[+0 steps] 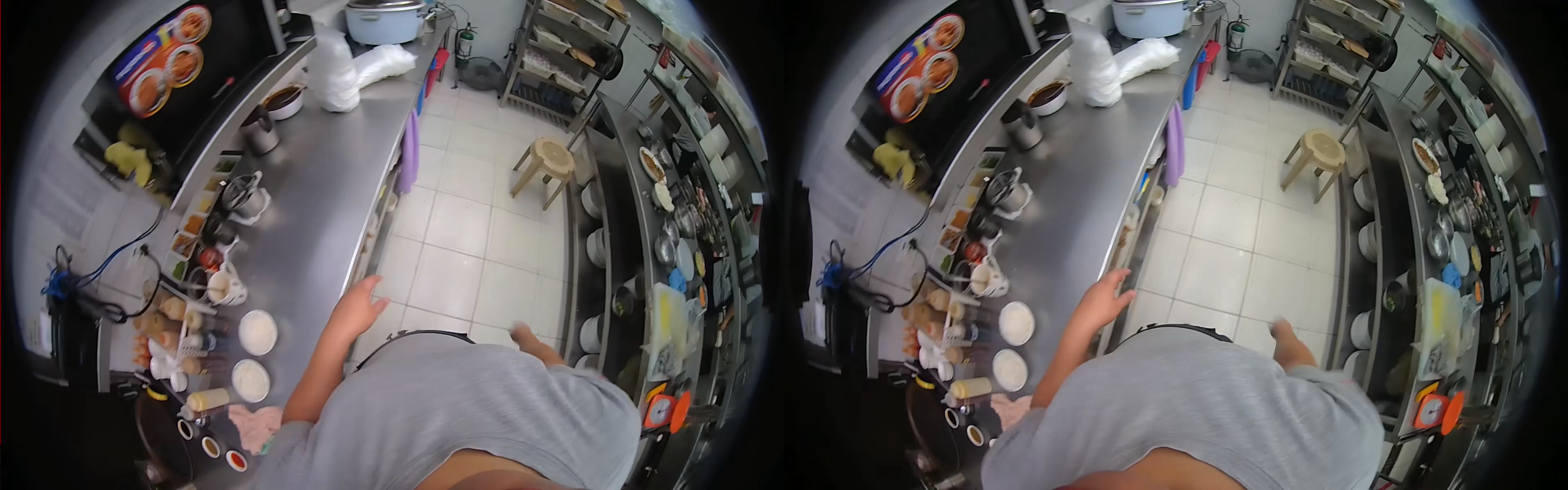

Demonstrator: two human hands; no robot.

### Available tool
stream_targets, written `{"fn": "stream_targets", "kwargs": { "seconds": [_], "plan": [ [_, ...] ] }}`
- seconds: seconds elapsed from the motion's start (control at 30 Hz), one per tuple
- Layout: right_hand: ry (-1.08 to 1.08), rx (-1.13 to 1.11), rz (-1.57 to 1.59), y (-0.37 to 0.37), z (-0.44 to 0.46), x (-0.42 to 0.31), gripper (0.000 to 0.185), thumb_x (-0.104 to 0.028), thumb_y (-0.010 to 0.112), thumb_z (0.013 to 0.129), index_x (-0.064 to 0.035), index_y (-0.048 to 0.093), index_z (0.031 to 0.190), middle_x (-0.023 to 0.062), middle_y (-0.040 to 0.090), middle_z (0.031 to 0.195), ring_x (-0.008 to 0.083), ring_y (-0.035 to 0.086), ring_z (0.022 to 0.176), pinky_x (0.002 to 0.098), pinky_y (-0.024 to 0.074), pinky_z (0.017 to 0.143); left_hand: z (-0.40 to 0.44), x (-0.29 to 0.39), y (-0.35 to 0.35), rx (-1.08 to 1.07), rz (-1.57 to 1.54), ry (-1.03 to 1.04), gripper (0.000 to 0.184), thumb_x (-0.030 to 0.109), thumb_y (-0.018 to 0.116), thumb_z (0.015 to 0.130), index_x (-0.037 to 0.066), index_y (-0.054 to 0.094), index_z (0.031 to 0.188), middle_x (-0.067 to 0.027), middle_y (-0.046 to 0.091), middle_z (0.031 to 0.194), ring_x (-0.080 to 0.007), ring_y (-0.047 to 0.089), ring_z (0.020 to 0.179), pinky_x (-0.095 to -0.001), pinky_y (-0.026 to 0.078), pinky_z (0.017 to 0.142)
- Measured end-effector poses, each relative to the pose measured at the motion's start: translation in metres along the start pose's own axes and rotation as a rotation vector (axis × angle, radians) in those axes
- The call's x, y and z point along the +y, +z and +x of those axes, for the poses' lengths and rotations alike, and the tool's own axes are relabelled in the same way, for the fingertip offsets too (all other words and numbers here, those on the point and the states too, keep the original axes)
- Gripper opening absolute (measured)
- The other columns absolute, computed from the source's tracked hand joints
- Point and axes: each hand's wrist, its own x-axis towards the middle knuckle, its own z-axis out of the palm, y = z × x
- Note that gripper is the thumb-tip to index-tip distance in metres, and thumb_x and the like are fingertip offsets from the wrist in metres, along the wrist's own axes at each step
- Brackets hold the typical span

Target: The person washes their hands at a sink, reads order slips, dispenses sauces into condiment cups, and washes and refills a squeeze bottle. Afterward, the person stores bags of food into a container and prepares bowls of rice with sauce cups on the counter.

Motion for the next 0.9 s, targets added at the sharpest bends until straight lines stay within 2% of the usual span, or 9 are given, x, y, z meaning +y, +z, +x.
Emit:
{"fn": "stream_targets", "kwargs": {
  "seconds": [0.1, 0.23, 0.3, 0.4, 0.5, 0.7, 0.8, 0.87, 0.9],
  "plan": [
    [0.206, -0.470, 0.183, -0.090, -0.077, 0.047, 0.059, -0.041, 0.069, 0.077, -0.0063, 0.058, 0.124, 0.0176, 0.061, 0.121, 0.0337, 0.056, 0.113, 0.0449, 0.0470, 0.090, 0.071, 0.047, 0.010, -0.455, 0.227, 0.045, 0.055, 0.032, 0.066, 0.085, 0.005, 0.050, 0.130, -0.0212, 0.056, 0.126, -0.0364, 0.053, 0.117, -0.0407, 0.043, 0.098],
    [0.738, -0.559, 1.254, -0.066, 0.032, 0.059, 0.042, -0.034, 0.068, 0.079, 0.0017, 0.063, 0.102, 0.0203, 0.065, 0.100, 0.0331, 0.065, 0.086, 0.0492, 0.0513, 0.075, 0.148, 0.049, 0.019, -0.341, -0.075, 0.199, 0.063, 0.032, 0.067, 0.084, 0.006, 0.043, 0.136, -0.0220, 0.049, 0.133, -0.0354, 0.048, 0.123, -0.0402, 0.040, 0.101],
    [0.669, -0.315, 1.103, -0.083, 0.111, 0.046, 0.035, -0.030, 0.066, 0.081, 0.0028, 0.060, 0.090, 0.0178, 0.064, 0.085, 0.0279, 0.062, 0.067, 0.0437, 0.0528, 0.064, 0.188, 0.033, 0.018, -0.263, -0.026, 0.167, 0.067, 0.029, 0.069, 0.083, 0.005, 0.040, 0.138, -0.0224, 0.043, 0.138, -0.0361, 0.044, 0.127, -0.0394, 0.037, 0.105],
    [0.389, -0.209, 1.258, -0.201, 0.197, -0.009, 0.043, -0.025, 0.063, 0.086, -0.0025, 0.054, 0.122, 0.0133, 0.062, 0.104, 0.0257, 0.062, 0.087, 0.0405, 0.0516, 0.071, 0.254, 0.011, 0.003, -0.148, -0.012, 0.070, 0.074, 0.026, 0.072, 0.081, 0.001, 0.034, 0.140, -0.0235, 0.038, 0.142, -0.0371, 0.039, 0.130, -0.0393, 0.033, 0.108],
    [0.116, -0.173, 1.352, -0.302, 0.271, -0.057, 0.051, -0.024, 0.064, 0.084, -0.0040, 0.050, 0.129, 0.0124, 0.064, 0.102, 0.0241, 0.064, 0.088, 0.0367, 0.0527, 0.070, 0.339, -0.031, -0.011, 0.223, -0.029, 0.014, 0.082, 0.028, 0.073, 0.079, 0.000, 0.028, 0.142, -0.0263, 0.035, 0.142, -0.0385, 0.036, 0.132, -0.0408, 0.031, 0.109],
    [-0.091, -0.360, 1.399, -0.456, 0.380, -0.098, 0.046, -0.025, 0.061, 0.087, -0.0046, 0.052, 0.127, 0.0110, 0.065, 0.102, 0.0225, 0.064, 0.088, 0.0359, 0.0522, 0.074, 0.512, -0.039, -0.089, 0.823, -0.286, -0.250, 0.104, 0.023, 0.081, 0.071, -0.005, 0.014, 0.145, -0.0280, 0.021, 0.148, -0.0403, 0.024, 0.137, -0.0429, 0.023, 0.113],
    [-0.241, -0.197, 1.431, -0.550, 0.454, -0.117, 0.027, -0.025, 0.051, 0.094, -0.0057, 0.057, 0.111, 0.0086, 0.064, 0.099, 0.0207, 0.064, 0.087, 0.0341, 0.0513, 0.073, 0.572, -0.028, -0.117, 1.024, -0.296, -0.247, 0.114, 0.025, 0.083, 0.067, -0.004, 0.007, 0.146, -0.0292, 0.014, 0.149, -0.0405, 0.016, 0.140, -0.0433, 0.017, 0.115],
    [-0.396, -0.065, 1.531, -0.626, 0.507, -0.148, 0.036, -0.032, 0.056, 0.091, -0.0014, 0.058, 0.110, 0.0065, 0.064, 0.093, 0.0153, 0.061, 0.078, 0.0289, 0.0488, 0.064, 0.598, -0.025, -0.131, 1.130, -0.321, -0.251, 0.118, 0.026, 0.085, 0.065, -0.004, 0.004, 0.146, -0.0292, 0.011, 0.150, -0.0403, 0.013, 0.141, -0.0440, 0.016, 0.115],
    [-0.460, -0.023, 1.555, -0.672, 0.523, -0.171, 0.033, -0.029, 0.053, 0.093, -0.0040, 0.058, 0.113, 0.0062, 0.065, 0.098, 0.0161, 0.060, 0.087, 0.0319, 0.0490, 0.075, 0.610, -0.024, -0.139, 1.189, -0.338, -0.252, 0.120, 0.026, 0.085, 0.064, -0.004, 0.003, 0.147, -0.0292, 0.010, 0.150, -0.0402, 0.012, 0.141, -0.0444, 0.015, 0.116]
  ]
}}
